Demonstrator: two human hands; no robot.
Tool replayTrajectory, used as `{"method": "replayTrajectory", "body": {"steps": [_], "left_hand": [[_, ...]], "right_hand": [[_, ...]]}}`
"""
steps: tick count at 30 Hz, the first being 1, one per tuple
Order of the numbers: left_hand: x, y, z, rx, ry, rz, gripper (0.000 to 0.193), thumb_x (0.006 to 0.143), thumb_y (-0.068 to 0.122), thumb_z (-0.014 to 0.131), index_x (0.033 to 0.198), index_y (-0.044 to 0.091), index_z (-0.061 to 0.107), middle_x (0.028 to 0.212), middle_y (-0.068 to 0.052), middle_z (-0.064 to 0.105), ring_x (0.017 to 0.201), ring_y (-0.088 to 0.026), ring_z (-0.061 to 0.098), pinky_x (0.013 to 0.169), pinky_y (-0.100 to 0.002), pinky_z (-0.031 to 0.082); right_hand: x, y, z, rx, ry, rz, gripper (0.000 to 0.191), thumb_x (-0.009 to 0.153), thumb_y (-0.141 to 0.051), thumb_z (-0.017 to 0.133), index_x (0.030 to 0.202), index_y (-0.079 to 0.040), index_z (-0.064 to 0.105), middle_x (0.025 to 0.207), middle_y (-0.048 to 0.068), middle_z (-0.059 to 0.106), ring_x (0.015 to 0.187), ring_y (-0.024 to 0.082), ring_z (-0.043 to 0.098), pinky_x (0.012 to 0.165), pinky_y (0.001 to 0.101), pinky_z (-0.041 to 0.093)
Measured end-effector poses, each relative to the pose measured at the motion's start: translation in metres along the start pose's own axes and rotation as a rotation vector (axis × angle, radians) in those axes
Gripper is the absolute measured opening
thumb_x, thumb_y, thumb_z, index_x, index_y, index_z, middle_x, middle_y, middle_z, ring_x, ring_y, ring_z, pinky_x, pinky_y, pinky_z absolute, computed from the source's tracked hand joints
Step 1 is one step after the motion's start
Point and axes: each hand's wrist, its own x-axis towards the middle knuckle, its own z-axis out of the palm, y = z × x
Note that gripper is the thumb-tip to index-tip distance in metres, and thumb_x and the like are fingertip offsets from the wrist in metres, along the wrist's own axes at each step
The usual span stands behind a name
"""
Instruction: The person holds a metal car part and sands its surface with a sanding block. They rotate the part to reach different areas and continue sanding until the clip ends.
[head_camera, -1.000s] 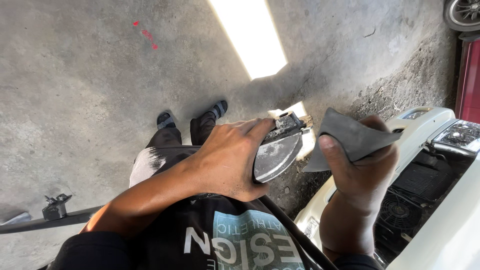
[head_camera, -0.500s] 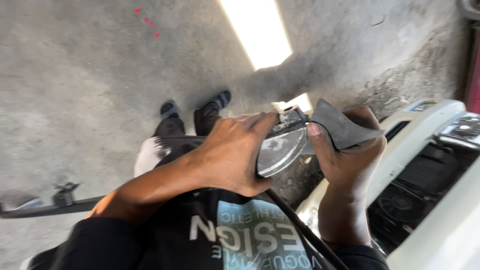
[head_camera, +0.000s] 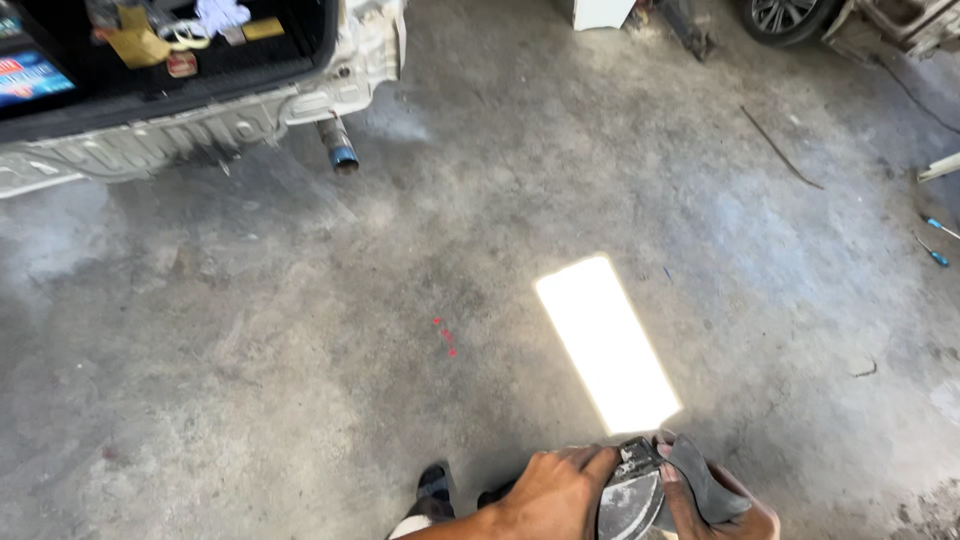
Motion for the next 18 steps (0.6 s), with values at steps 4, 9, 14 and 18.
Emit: {"method": "replayTrajectory", "body": {"steps": [4,9,14,18], "left_hand": [[-0.001,0.003,0.003,-0.054,-0.045,-0.035,0.076,0.071,0.018,0.071,0.136,-0.017,0.052,0.116,-0.038,0.065,0.103,-0.051,0.068,0.092,-0.053,0.056],[0.002,0.020,-0.008,-0.054,-0.050,-0.037,0.079,0.070,0.022,0.075,0.135,-0.017,0.052,0.113,-0.037,0.066,0.102,-0.051,0.068,0.090,-0.053,0.056],[0.000,0.027,-0.009,-0.008,-0.022,-0.022,0.076,0.070,0.025,0.078,0.131,-0.014,0.056,0.112,-0.034,0.068,0.105,-0.050,0.067,0.092,-0.053,0.054],[-0.002,0.021,-0.003,-0.074,-0.072,-0.054,0.077,0.073,0.027,0.079,0.130,-0.017,0.053,0.111,-0.036,0.066,0.105,-0.050,0.067,0.095,-0.053,0.054]], "right_hand": [[-0.014,-0.005,0.000,-0.025,0.079,0.084,0.027,0.087,-0.013,0.078,0.109,0.002,0.078,0.094,0.018,0.081,0.090,0.024,0.079,0.081,0.0352,0.061],[-0.023,-0.009,0.002,-0.011,0.138,0.124,0.029,0.088,-0.012,0.077,0.112,0.004,0.078,0.093,0.020,0.081,0.090,0.025,0.080,0.083,0.0354,0.062],[-0.016,0.013,-0.012,0.143,-0.039,0.100,0.038,0.084,-0.012,0.076,0.116,0.007,0.074,0.102,0.021,0.082,0.100,0.026,0.079,0.087,0.0371,0.063],[-0.006,0.029,-0.018,0.034,-0.104,0.079,0.041,0.081,-0.015,0.079,0.115,0.007,0.073,0.104,0.022,0.081,0.102,0.029,0.079,0.086,0.0407,0.065]]}}
